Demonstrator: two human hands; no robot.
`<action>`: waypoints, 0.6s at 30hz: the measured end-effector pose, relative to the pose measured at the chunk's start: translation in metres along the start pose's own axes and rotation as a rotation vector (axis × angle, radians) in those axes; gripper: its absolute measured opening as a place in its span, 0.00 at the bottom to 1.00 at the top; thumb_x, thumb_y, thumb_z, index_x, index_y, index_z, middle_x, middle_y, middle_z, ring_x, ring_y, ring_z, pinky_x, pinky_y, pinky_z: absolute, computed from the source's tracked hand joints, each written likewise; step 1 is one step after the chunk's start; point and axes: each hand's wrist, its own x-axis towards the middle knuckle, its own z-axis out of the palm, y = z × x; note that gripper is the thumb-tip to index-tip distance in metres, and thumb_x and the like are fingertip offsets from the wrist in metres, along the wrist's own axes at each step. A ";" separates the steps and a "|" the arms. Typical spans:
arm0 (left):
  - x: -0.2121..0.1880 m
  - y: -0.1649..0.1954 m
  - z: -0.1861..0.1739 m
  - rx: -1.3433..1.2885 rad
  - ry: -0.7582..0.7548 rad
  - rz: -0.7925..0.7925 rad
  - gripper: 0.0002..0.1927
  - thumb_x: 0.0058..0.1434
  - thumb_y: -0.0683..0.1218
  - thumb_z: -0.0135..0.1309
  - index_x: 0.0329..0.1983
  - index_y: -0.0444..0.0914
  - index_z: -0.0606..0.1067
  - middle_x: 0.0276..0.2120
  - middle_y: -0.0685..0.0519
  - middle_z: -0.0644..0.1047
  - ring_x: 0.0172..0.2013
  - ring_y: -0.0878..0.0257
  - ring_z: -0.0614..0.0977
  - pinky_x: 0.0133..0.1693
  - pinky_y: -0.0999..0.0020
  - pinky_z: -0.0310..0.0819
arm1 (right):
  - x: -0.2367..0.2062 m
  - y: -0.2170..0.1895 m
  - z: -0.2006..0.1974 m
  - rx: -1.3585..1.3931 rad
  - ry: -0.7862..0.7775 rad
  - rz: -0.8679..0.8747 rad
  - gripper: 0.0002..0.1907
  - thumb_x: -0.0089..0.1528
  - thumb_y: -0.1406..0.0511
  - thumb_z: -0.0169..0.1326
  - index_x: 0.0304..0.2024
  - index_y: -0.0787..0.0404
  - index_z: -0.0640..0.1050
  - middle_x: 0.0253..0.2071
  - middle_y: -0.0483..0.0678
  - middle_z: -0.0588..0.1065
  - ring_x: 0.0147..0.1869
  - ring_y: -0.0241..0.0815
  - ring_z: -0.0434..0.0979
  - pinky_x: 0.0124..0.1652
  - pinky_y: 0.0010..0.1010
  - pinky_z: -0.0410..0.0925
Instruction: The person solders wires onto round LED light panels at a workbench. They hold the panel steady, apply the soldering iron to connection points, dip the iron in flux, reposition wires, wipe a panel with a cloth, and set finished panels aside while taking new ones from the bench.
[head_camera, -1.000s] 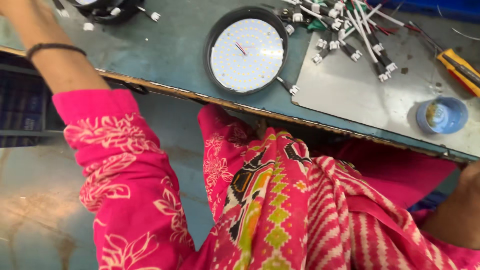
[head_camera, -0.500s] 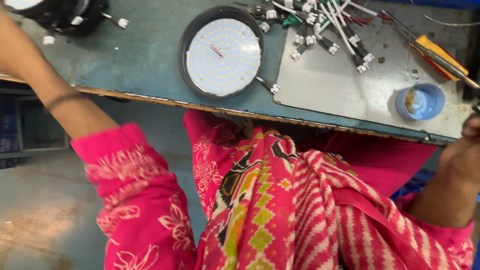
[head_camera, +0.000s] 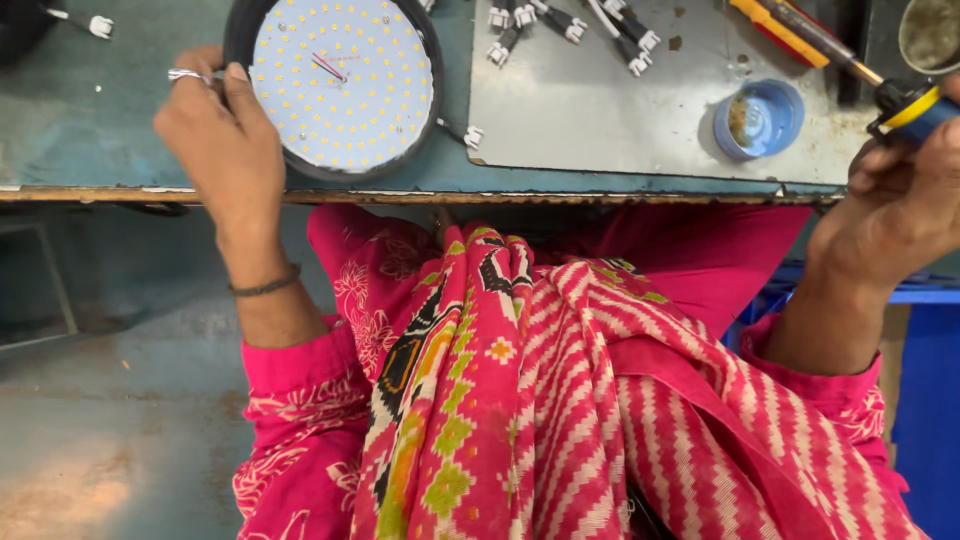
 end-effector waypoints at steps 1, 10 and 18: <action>0.001 0.006 -0.003 -0.003 -0.007 0.009 0.06 0.74 0.37 0.50 0.48 0.28 0.76 0.31 0.40 0.77 0.30 0.48 0.79 0.36 0.53 0.68 | 0.001 0.003 -0.005 0.003 0.024 0.002 0.18 0.83 0.62 0.48 0.60 0.74 0.73 0.31 0.52 0.69 0.27 0.37 0.62 0.29 0.23 0.53; 0.031 0.096 0.084 -0.216 -0.302 0.403 0.07 0.71 0.39 0.55 0.46 0.30 0.78 0.37 0.35 0.79 0.39 0.37 0.81 0.40 0.48 0.74 | -0.016 -0.003 0.053 0.036 -0.034 -0.143 0.21 0.82 0.59 0.59 0.65 0.67 0.69 0.43 0.50 0.71 0.32 0.36 0.65 0.29 0.24 0.58; 0.033 0.137 0.102 -0.143 -0.283 0.318 0.10 0.70 0.40 0.54 0.51 0.36 0.80 0.45 0.43 0.80 0.46 0.43 0.80 0.47 0.51 0.74 | -0.034 -0.034 0.118 0.056 -0.106 -0.083 0.26 0.75 0.58 0.63 0.67 0.62 0.67 0.37 0.47 0.69 0.31 0.35 0.68 0.33 0.26 0.68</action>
